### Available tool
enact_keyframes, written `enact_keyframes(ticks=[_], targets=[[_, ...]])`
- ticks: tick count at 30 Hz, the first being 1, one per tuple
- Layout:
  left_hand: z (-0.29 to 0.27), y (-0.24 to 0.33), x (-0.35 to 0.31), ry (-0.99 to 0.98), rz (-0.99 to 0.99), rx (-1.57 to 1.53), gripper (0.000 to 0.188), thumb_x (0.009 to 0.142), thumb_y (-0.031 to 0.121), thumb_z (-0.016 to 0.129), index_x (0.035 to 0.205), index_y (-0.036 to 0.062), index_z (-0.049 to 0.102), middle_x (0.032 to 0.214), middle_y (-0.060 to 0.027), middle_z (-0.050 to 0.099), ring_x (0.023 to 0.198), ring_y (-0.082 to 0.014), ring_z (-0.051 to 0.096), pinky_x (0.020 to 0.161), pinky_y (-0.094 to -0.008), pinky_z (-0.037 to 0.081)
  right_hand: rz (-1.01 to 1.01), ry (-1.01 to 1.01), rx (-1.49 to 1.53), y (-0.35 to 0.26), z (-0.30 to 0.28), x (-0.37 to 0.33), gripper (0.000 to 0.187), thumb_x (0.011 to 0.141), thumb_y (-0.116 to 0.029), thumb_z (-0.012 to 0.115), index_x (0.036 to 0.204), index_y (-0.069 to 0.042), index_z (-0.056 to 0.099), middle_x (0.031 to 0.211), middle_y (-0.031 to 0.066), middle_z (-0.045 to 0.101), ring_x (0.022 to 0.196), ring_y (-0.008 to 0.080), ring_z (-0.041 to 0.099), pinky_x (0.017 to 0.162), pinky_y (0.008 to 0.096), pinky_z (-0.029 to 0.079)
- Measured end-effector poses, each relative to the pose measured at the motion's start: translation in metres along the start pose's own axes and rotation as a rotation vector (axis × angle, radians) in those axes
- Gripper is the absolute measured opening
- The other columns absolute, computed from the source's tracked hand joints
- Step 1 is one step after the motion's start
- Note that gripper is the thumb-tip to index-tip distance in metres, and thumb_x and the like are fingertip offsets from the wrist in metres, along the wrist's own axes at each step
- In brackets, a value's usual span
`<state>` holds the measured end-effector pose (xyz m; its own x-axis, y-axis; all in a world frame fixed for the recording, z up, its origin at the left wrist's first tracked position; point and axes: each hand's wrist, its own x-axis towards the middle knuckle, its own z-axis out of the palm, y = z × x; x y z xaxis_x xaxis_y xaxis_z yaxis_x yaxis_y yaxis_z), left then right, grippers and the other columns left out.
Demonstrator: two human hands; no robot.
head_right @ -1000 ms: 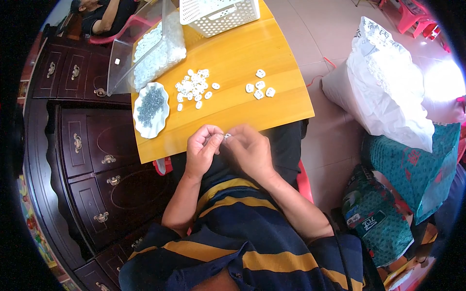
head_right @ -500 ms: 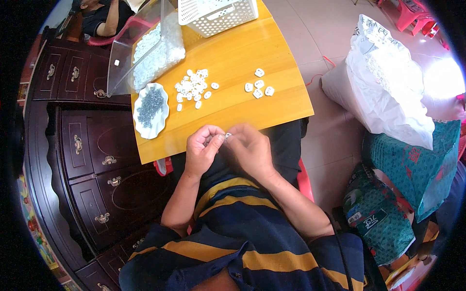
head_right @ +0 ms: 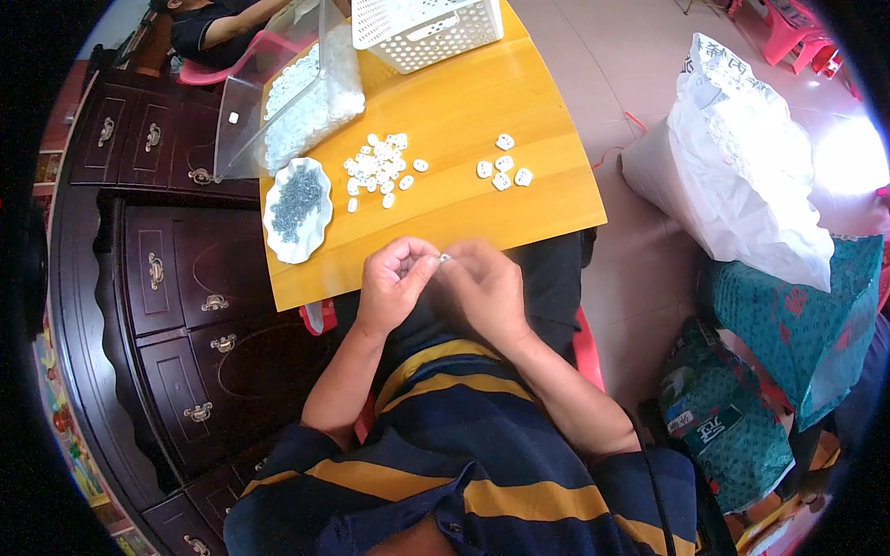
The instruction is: The person joins small white plastic components together by hand.
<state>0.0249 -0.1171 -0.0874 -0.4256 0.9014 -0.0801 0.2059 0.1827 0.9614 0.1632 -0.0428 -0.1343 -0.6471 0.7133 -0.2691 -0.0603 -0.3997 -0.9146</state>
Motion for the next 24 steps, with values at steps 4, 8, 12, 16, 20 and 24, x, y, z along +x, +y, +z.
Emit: enact_keyframes(ticks=[4, 8, 12, 16, 20, 24], targets=[[-0.010, 0.005, 0.006, -0.001, -0.046, -0.081, 0.008, 0.094, 0.000, 0.064, 0.101, -0.0033, 0.065, 0.083, 0.0003, 0.066, 0.068, -0.0032, 0.060, 0.061, -0.0201, 0.049, 0.019, -0.019, 0.147, -0.006, 0.001, 0.003, 0.008, 0.100, -0.002, 0.060, 0.106, 0.002, 0.058, 0.090, 0.0049, 0.070, 0.082, 0.0076, 0.064, 0.076, 0.0208, 0.053], [-0.041, -0.005, 0.025, 0.157, -0.026, -0.031, 0.015, 0.091, 0.004, 0.069, 0.105, -0.0015, 0.067, 0.084, -0.0019, 0.066, 0.069, -0.0039, 0.057, 0.063, -0.0201, 0.047, 0.056, -0.054, 0.321, -0.010, -0.001, 0.002, 0.009, 0.101, -0.003, 0.058, 0.108, 0.001, 0.056, 0.095, 0.0093, 0.070, 0.085, 0.0113, 0.065, 0.080, 0.0231, 0.053], [-0.062, -0.020, 0.048, 0.360, 0.155, 0.683, 0.013, 0.085, 0.008, 0.073, 0.095, 0.0024, 0.069, 0.085, -0.0097, 0.068, 0.069, -0.0179, 0.064, 0.065, -0.0293, 0.051, 0.064, -0.095, 0.358, -0.009, 0.000, 0.003, 0.009, 0.102, -0.005, 0.056, 0.109, 0.001, 0.055, 0.096, 0.0103, 0.070, 0.085, 0.0120, 0.064, 0.082, 0.0242, 0.053], [-0.058, -0.024, 0.056, 0.380, 0.204, 0.799, 0.013, 0.083, 0.013, 0.075, 0.089, 0.0036, 0.069, 0.085, -0.0100, 0.068, 0.075, -0.0260, 0.067, 0.067, -0.0376, 0.053, 0.068, -0.091, 0.390, -0.006, -0.002, 0.004, 0.009, 0.102, -0.005, 0.056, 0.109, 0.000, 0.056, 0.097, 0.0105, 0.070, 0.085, 0.0117, 0.064, 0.081, 0.0240, 0.053], [-0.052, -0.024, 0.059, 0.366, 0.197, 0.806, 0.013, 0.083, 0.013, 0.076, 0.089, 0.0041, 0.069, 0.083, -0.0087, 0.067, 0.076, -0.0256, 0.067, 0.066, -0.0377, 0.053, 0.112, -0.053, 0.429, -0.014, -0.001, 0.004, 0.009, 0.102, -0.007, 0.057, 0.109, -0.001, 0.057, 0.099, 0.0089, 0.070, 0.084, 0.0106, 0.064, 0.080, 0.0229, 0.052], [-0.054, -0.027, 0.059, 0.370, 0.222, 0.789, 0.013, 0.082, 0.009, 0.076, 0.086, 0.0022, 0.066, 0.080, -0.0088, 0.066, 0.068, -0.0214, 0.063, 0.062, -0.0344, 0.050, 0.103, -0.061, 0.424, -0.015, 0.000, 0.004, 0.009, 0.101, -0.009, 0.060, 0.107, -0.002, 0.059, 0.096, 0.0049, 0.069, 0.080, 0.0085, 0.063, 0.076, 0.0214, 0.051]])
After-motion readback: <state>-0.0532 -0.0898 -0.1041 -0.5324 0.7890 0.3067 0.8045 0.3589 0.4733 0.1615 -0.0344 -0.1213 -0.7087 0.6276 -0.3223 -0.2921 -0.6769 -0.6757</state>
